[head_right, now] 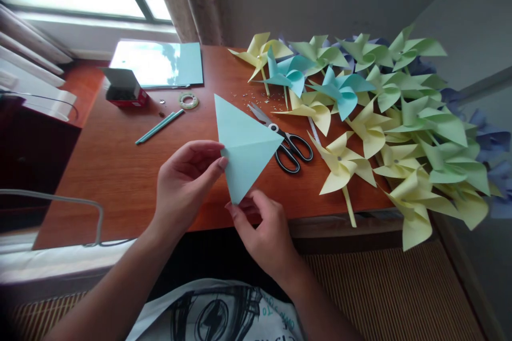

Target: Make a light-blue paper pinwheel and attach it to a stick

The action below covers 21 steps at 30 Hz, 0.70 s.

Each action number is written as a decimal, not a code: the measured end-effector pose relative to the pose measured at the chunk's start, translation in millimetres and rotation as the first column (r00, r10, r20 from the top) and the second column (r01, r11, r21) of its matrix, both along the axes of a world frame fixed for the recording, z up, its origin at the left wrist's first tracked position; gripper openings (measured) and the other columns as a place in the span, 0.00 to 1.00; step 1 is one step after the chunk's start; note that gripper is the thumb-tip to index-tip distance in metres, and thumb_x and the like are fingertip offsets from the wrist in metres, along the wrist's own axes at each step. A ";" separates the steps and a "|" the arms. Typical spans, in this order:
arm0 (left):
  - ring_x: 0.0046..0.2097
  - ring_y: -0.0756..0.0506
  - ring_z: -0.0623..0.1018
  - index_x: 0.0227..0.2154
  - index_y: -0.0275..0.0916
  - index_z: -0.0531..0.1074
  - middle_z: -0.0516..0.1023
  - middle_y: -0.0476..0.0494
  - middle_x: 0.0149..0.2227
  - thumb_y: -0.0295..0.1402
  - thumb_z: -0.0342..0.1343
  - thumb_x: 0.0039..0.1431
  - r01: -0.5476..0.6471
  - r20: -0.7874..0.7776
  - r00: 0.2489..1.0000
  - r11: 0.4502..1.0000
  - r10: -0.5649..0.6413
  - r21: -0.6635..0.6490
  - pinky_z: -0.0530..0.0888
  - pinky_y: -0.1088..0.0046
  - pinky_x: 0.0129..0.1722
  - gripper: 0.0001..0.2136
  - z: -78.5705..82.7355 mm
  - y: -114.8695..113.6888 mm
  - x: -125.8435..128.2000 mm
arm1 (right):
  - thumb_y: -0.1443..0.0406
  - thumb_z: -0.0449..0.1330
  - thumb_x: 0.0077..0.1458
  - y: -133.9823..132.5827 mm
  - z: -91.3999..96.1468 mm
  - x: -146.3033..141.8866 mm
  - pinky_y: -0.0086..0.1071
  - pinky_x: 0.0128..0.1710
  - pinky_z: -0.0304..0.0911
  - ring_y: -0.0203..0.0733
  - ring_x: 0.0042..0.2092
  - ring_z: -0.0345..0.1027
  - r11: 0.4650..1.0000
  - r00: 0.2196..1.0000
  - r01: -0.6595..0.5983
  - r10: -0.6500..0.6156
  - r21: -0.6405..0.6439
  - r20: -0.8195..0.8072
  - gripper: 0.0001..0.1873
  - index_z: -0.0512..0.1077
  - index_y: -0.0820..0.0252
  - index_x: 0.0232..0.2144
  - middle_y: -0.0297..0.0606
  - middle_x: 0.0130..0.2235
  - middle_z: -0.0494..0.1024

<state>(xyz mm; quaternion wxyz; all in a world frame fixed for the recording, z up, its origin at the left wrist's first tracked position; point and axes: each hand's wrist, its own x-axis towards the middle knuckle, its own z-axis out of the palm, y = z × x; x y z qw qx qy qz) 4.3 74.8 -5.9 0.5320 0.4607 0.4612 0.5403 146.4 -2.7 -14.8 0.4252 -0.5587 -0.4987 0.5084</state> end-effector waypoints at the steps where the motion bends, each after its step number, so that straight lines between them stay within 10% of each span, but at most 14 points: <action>1: 0.39 0.48 0.79 0.41 0.37 0.76 0.80 0.45 0.37 0.32 0.67 0.56 0.014 -0.037 0.999 1.000 -0.014 0.013 0.77 0.76 0.40 0.11 -0.4 4.2 -2.7 | 0.64 0.63 0.61 0.7 4.2 2.7 0.33 0.37 0.77 0.42 0.35 0.79 0.996 0.993 -0.088 0.086 0.019 0.085 0.04 0.77 0.58 0.38 0.38 0.34 0.83; 4: 0.38 0.49 0.79 0.45 0.39 0.74 0.79 0.46 0.36 0.31 0.65 0.57 0.100 -0.131 0.987 0.994 -0.093 0.045 0.76 0.76 0.39 0.13 -4.0 17.2 -11.5 | 0.67 0.61 0.61 5.7 18.1 11.4 0.30 0.36 0.75 0.40 0.36 0.78 0.964 0.950 -0.211 0.165 0.159 0.265 0.04 0.77 0.56 0.37 0.36 0.36 0.83; 11: 0.37 0.48 0.80 0.37 0.36 0.77 0.81 0.45 0.34 0.34 0.72 0.48 0.260 0.083 0.964 0.962 -0.253 -0.088 0.77 0.74 0.39 0.14 -7.8 28.3 -17.9 | 0.70 0.64 0.58 43.2 23.2 21.4 0.54 0.61 0.65 0.56 0.59 0.70 0.730 0.732 -0.171 -0.355 0.662 0.582 0.16 0.74 0.57 0.49 0.49 0.54 0.78; 21: 0.31 0.51 0.75 0.30 0.36 0.79 0.78 0.48 0.30 0.33 0.72 0.49 0.260 0.144 0.961 0.951 -0.238 -0.164 0.73 0.78 0.32 0.09 -1.9 23.5 -22.8 | 0.65 0.64 0.59 55.5 18.5 12.2 0.54 0.58 0.69 0.59 0.63 0.66 0.800 0.724 -0.140 -0.320 0.584 0.611 0.22 0.72 0.53 0.56 0.50 0.66 0.65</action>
